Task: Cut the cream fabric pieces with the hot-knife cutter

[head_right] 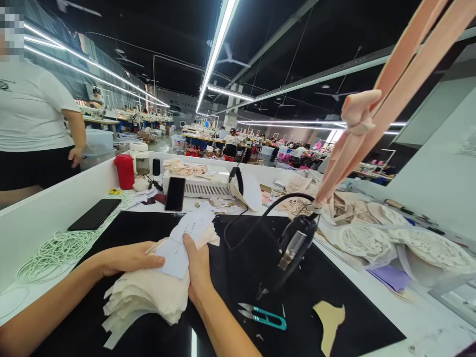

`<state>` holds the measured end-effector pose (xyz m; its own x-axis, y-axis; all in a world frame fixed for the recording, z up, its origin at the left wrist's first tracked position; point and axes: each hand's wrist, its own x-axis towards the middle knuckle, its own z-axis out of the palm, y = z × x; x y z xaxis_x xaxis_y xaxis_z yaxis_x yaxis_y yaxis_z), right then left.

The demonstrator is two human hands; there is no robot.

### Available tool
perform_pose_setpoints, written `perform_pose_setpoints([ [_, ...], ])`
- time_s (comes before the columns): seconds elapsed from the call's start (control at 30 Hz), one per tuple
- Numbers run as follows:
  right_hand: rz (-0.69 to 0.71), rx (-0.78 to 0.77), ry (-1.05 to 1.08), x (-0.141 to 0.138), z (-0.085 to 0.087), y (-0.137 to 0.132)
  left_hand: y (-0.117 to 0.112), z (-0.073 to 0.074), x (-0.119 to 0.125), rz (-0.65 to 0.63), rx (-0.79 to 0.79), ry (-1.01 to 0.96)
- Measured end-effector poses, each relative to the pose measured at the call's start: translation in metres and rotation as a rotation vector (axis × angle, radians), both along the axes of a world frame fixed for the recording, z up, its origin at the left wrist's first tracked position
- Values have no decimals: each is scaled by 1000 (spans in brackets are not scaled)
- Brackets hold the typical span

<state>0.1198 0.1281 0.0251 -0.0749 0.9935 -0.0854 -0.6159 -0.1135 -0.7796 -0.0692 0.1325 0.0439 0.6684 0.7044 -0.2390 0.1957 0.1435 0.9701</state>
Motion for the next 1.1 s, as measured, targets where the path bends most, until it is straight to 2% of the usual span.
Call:
perform_pose_setpoints([
  [0.07,-4,36,-7,0,1,-1,0,0,0,8,26,-22],
  [0.23,17,100,-40,-4,1,-5,-1,3,2,164,88,-101],
  [0.4,-37,288,-381,-3,-6,-3,-3,-1,13,211,1,-114],
  [0.53,-89,362,-477,4,-8,5,-2,-10,15,228,-85,-161],
  [0.67,-188,322,-484,13,-5,16,3,-18,9,298,-146,-212],
  [0.77,-335,280,-453,19,-1,21,7,-23,3,377,-152,-249],
  [0.87,-414,302,-428,22,5,20,6,-24,-2,426,-159,-265],
  [1.1,-225,339,-457,16,7,16,1,-21,-3,467,-173,-266],
])
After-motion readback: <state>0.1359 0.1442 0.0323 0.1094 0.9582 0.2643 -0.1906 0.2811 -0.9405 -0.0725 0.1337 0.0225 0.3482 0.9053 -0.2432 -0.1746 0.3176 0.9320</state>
